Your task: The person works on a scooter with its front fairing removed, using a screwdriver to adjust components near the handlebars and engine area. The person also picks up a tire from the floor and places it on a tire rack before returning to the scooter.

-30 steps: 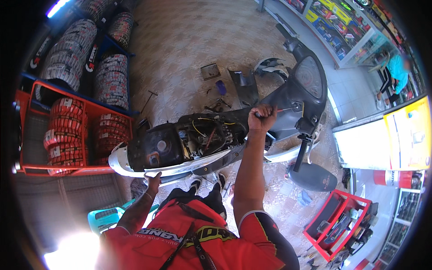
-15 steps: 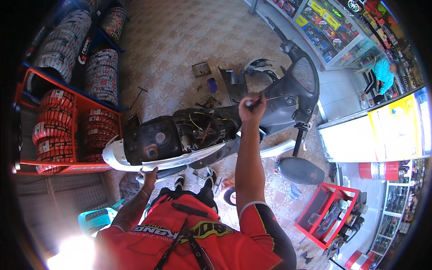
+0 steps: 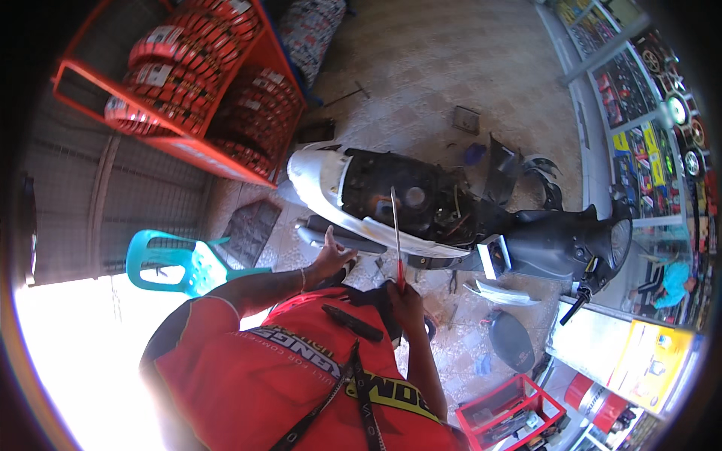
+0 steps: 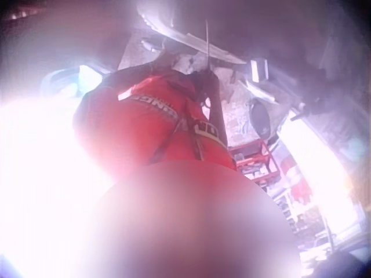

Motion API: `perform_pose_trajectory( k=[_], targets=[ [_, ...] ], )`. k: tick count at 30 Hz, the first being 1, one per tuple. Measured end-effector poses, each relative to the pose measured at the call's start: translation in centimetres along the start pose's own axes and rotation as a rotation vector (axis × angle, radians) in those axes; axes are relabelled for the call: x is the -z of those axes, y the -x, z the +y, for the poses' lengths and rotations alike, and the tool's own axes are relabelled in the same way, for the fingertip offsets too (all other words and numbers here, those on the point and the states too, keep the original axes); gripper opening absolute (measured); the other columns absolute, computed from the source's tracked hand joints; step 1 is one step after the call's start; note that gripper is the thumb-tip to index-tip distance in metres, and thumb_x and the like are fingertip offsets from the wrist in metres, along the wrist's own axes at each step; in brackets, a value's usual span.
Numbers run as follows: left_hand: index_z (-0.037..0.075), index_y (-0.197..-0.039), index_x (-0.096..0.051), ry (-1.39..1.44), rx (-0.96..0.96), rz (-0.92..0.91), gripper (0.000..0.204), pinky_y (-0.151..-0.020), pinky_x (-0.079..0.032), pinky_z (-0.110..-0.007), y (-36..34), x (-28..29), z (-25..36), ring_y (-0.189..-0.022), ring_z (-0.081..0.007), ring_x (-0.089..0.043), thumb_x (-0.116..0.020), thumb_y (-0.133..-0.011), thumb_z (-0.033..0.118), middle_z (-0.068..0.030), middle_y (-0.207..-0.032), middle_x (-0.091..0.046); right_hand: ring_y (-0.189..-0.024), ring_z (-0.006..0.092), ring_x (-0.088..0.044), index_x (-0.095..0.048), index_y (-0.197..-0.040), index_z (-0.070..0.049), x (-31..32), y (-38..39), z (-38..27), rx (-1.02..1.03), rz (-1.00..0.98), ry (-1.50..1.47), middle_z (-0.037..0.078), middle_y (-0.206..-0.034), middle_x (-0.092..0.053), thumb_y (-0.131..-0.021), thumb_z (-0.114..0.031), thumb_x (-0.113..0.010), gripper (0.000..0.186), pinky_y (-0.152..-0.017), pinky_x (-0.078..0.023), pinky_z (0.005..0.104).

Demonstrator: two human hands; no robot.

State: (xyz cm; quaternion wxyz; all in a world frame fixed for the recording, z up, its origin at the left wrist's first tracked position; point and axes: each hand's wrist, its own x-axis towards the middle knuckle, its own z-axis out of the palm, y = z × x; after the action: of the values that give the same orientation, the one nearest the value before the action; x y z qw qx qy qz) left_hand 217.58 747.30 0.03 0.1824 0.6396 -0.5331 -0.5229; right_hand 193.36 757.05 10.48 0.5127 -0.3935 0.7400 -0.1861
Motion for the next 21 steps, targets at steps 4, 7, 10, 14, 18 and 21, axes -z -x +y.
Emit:
perform_pose_trajectory(
  k=[4, 7, 10, 14, 18, 21],
  targets=[
    [-0.008, -0.146, 0.004, 0.08, 0.033, -0.031, 0.114, -0.069, -0.051, -0.033, 0.9, 4.4, -1.7, -0.078, -0.0209, -0.06, -0.075, -0.08, 0.04, -0.0128, -0.09, -0.061, -0.053, 0.0175, -0.063, -0.061, -0.088, -0.001, -4.5, -2.0, -5.4, 0.275, -0.007, 0.097, 0.011, -0.062, -0.061, -0.09, -0.039, -0.062, 0.038, -0.051, -0.049, 0.0338],
    [-0.008, -0.146, 0.001, 0.089, 0.032, 0.074, 0.11, -0.062, -0.05, -0.029, 1.6, 6.6, -2.7, -0.068, -0.0142, -0.058, -0.076, -0.081, 0.037, -0.0068, -0.079, -0.06, -0.049, 0.0128, -0.058, -0.06, -0.088, -0.002, -6.2, -2.9, -8.9, 0.264, -0.119, 0.065, 0.004, -0.063, -0.059, -0.091, -0.036, -0.063, 0.034, -0.047, -0.047, 0.0296],
    [-0.005, -0.146, 0.0, 0.241, 0.167, 0.115, 0.106, -0.054, -0.046, -0.029, 2.6, 8.5, -5.4, -0.06, -0.0111, -0.053, -0.075, -0.083, 0.036, -0.0041, -0.072, -0.058, -0.048, 0.014, -0.058, -0.059, -0.086, -0.003, -7.6, -3.5, -11.1, 0.367, -0.107, 0.063, 0.004, -0.061, -0.058, -0.091, -0.037, -0.063, 0.035, -0.048, -0.046, 0.0303],
    [0.001, -0.148, 0.002, 0.202, 0.107, 0.129, 0.105, -0.055, -0.048, -0.03, 3.3, 9.8, -11.7, -0.06, -0.0116, -0.054, -0.075, -0.083, 0.032, -0.0037, -0.071, -0.057, -0.079, 0.0312, -0.067, -0.063, -0.095, -0.003, -7.8, -5.5, -11.9, 0.364, 0.069, 0.175, 0.014, -0.077, -0.066, -0.088, -0.044, -0.063, 0.042, -0.07, -0.049, 0.0408],
    [0.003, -0.149, 0.002, -0.393, -0.39, 0.14, 0.102, -0.063, -0.053, -0.033, 3.6, 13.4, -16.5, -0.064, -0.0146, -0.06, -0.073, -0.084, 0.028, -0.0059, -0.069, -0.057, -0.079, 0.0313, -0.067, -0.062, -0.098, -0.005, -7.7, -9.2, -12.3, 0.46, 0.268, 0.086, 0.014, -0.08, -0.067, -0.088, -0.041, -0.064, 0.038, -0.071, -0.05, 0.0397],
    [0.002, -0.148, 0.003, -1.264, -0.931, 0.295, 0.1, -0.065, -0.054, -0.033, 4.9, 17.4, -17.6, -0.065, -0.0168, -0.062, -0.07, -0.086, 0.029, -0.0087, -0.069, -0.059, -0.074, 0.0294, -0.068, -0.062, -0.099, -0.005, -8.5, -12.6, -13.5, 0.369, 0.352, 0.016, 0.013, -0.079, -0.067, -0.088, -0.038, -0.065, 0.035, -0.066, -0.052, 0.0394]
  ],
)
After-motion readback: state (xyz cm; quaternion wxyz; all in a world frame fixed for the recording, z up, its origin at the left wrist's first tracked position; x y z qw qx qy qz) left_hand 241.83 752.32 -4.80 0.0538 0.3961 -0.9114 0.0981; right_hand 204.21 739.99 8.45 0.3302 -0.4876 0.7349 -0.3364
